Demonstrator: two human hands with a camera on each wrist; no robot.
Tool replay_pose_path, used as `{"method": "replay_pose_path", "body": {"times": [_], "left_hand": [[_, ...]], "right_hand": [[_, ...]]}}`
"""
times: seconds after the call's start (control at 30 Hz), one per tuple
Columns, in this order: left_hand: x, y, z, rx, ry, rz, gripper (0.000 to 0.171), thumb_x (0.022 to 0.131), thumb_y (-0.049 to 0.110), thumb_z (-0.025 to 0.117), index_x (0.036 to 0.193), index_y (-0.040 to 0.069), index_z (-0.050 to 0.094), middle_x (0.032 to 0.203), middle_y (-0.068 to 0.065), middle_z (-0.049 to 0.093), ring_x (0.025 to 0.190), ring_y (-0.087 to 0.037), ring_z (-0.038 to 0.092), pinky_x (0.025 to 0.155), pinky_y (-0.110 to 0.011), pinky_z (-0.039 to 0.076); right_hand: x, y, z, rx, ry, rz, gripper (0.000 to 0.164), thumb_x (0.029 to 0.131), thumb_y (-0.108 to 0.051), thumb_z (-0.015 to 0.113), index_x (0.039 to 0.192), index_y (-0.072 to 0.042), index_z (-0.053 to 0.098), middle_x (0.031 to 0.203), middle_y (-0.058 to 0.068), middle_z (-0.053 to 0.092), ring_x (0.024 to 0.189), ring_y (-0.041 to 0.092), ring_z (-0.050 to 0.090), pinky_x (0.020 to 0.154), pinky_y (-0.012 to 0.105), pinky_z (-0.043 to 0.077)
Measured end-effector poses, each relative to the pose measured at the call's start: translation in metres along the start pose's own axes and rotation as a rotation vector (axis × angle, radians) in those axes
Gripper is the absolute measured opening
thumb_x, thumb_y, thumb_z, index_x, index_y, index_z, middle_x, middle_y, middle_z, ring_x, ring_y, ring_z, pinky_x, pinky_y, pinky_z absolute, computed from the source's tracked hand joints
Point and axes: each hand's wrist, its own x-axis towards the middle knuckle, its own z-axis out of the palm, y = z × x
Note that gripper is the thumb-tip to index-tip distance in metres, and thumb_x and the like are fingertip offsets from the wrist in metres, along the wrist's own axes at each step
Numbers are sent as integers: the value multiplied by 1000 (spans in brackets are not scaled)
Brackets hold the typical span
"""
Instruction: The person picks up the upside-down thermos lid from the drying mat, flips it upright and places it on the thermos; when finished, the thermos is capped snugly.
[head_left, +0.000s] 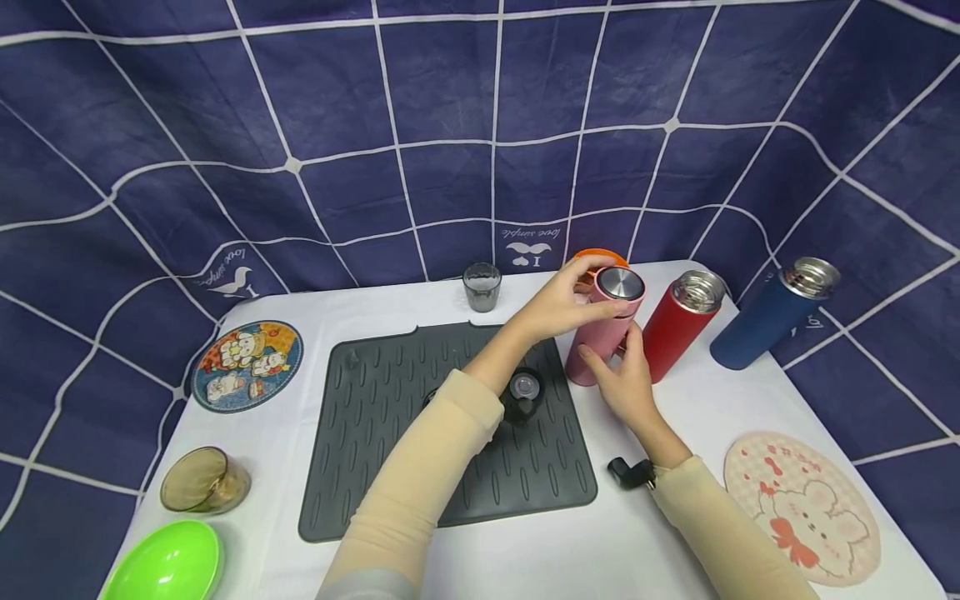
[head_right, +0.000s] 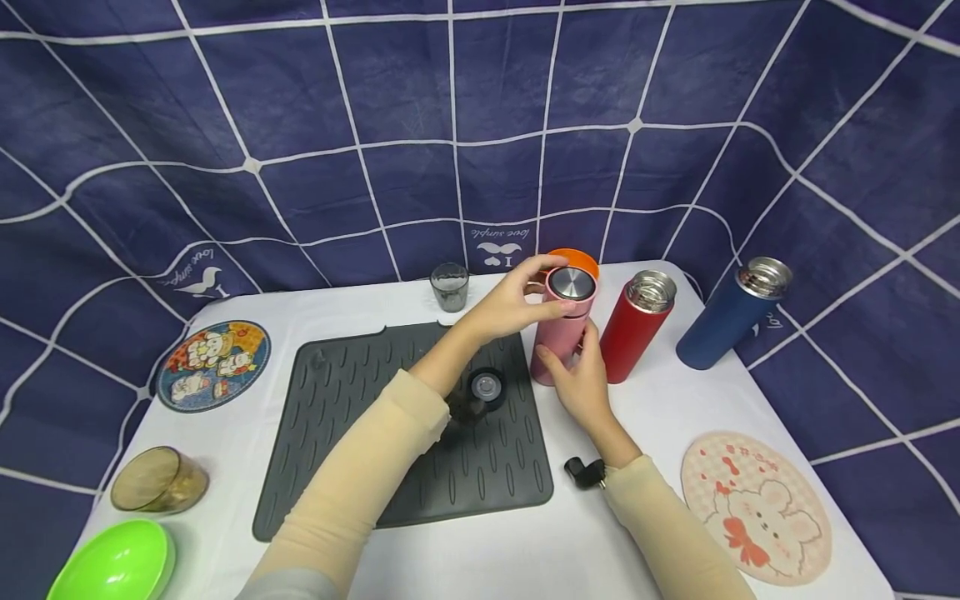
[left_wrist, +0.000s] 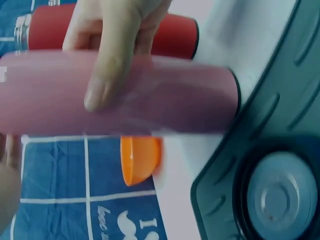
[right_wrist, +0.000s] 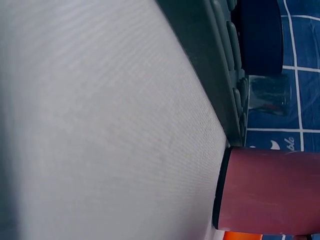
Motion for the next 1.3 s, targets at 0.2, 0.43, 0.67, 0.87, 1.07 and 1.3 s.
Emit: {"method": "replay_pose_path", "body": {"times": [0.2,0.43,0.67,0.87,1.07,1.3], "left_hand": [[0,-1,-1,32,28,-33,65,76,24,79,129,12,42,123,-1,50,103,-12,54,90,-18,46],[-2,0,-2,28,25,-43,69,77,23,78,135,12,42,126,-1,47,107,-13,54,93,-18,46],[-3,-2,-2,35,19,-18,64,79,21,76,133,13,45,128,-1,48,108,-12,53,94,-18,44],[-3,-2,2,20,36,-33,74,75,25,79,136,15,39,128,-1,44,107,-11,53,92,-18,46],[-4,1,4,55,45,-4,61,80,21,75,131,10,43,128,-4,46,109,-12,50,92,-16,44],[-4,1,8,55,93,-53,70,75,31,79,130,12,40,122,0,49,102,-11,53,86,-17,47]], "right_hand": [[1,-2,-1,11,18,19,70,84,-11,70,140,-4,29,135,18,47,124,32,48,104,53,38],[1,-3,-1,34,12,36,69,84,-11,71,140,-5,31,136,17,47,124,33,49,105,52,38],[1,-4,-1,29,10,25,69,84,-10,70,140,-4,30,136,18,47,124,33,48,104,53,38],[0,-5,-2,26,3,48,69,84,-10,70,140,-4,30,137,18,46,125,34,47,105,54,37],[-1,-5,-2,25,-5,43,69,85,-10,69,141,-4,29,136,18,46,125,34,46,105,54,37],[-1,-6,-2,26,-11,48,69,85,-10,68,141,-5,29,137,18,45,127,33,45,106,54,36]]}}
